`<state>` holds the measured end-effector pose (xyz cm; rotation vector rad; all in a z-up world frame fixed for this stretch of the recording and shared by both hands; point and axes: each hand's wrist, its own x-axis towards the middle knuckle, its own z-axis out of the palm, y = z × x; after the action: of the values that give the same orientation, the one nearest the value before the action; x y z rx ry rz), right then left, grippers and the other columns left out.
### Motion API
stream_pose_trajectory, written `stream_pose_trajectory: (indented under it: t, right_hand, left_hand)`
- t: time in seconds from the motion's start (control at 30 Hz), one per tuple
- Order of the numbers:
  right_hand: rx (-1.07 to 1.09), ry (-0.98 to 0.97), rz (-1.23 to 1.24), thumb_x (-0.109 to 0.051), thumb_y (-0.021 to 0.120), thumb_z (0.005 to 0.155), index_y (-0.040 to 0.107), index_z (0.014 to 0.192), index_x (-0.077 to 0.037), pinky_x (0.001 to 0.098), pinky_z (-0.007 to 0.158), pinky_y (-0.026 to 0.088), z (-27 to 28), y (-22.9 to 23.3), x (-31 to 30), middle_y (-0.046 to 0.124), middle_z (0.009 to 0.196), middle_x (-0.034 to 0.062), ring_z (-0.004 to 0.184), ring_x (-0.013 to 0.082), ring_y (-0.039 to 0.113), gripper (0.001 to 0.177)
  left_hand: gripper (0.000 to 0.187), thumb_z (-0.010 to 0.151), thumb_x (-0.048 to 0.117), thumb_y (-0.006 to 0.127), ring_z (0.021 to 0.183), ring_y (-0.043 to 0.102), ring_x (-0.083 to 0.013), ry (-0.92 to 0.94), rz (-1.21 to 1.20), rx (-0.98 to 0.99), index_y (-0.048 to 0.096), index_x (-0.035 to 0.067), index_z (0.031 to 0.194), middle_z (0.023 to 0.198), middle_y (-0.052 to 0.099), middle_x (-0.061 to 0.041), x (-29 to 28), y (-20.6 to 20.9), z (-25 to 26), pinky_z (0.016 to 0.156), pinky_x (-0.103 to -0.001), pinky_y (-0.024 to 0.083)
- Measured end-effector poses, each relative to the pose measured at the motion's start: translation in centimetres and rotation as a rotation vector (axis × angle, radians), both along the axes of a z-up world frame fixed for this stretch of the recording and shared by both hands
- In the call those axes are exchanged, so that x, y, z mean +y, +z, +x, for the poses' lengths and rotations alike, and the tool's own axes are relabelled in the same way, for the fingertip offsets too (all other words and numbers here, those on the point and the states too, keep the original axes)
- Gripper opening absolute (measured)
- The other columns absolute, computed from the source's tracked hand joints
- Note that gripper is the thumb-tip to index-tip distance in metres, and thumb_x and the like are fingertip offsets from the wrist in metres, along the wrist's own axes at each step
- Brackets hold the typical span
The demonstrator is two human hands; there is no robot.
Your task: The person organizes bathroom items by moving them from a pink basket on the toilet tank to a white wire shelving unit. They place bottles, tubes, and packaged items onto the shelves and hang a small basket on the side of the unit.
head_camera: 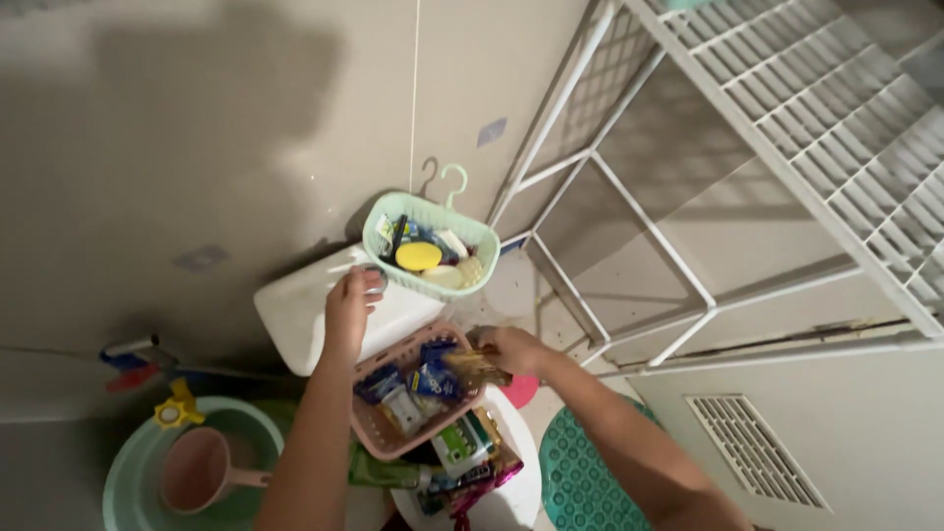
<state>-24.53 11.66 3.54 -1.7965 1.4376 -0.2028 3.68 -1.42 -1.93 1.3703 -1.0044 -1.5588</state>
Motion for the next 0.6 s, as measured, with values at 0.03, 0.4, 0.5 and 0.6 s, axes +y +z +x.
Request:
stream_pose_trajectory:
  t: [0.03,0.4,0.5,0.6]
  right_hand:
    - [0.068,0.064,-0.182,-0.018,0.076,0.090,0.074,0.103,-0.001,0.0398,0.079,0.056,0.4,-1.4,0.9,0.070,0.125,0.0150,0.096,0.0304,0.068,0.022]
    - [-0.275,-0.012,0.327,-0.030,0.076,0.091,0.069,0.126,-0.006,0.0330,0.096,0.053,1.4,2.3,-0.7,0.073,0.120,0.0115,0.110,0.0205,0.069,0.043]
    - [-0.532,-0.155,0.231,-0.030,0.079,0.088,0.073,0.111,0.001,0.0378,0.083,0.059,0.7,5.7,-6.0,0.076,0.101,0.0151,0.090,0.0233,0.072,0.039]
    - [0.023,-0.344,-0.256,-0.031,0.071,0.088,0.077,0.101,-0.006,0.0396,0.080,0.060,1.9,3.1,-11.4,0.078,0.094,0.0135,0.087,0.0261,0.076,0.028]
  left_hand:
    - [0.054,0.106,0.047,0.041,0.086,0.073,-0.0202,-0.019,0.008,-0.024,0.070,0.000,0.113,0.106,0.076,-0.010,0.3,-0.5,0.0,0.076,-0.036,0.054]
    - [0.036,0.096,0.022,0.060,0.122,0.057,-0.0333,0.031,-0.504,-0.613,0.067,0.012,0.130,0.141,0.055,-0.017,1.1,1.1,-1.7,0.101,-0.046,0.050]
    - [0.040,0.094,0.027,0.067,0.138,0.041,-0.0404,-0.078,-0.647,-0.815,0.068,0.016,0.132,0.152,0.042,-0.020,0.7,2.8,-2.4,0.107,-0.055,0.040]
    - [0.037,0.091,0.036,0.072,0.144,0.034,-0.0405,-0.151,-0.592,-0.874,0.069,0.018,0.124,0.158,0.036,-0.020,0.5,3.5,-3.2,0.108,-0.058,0.036]
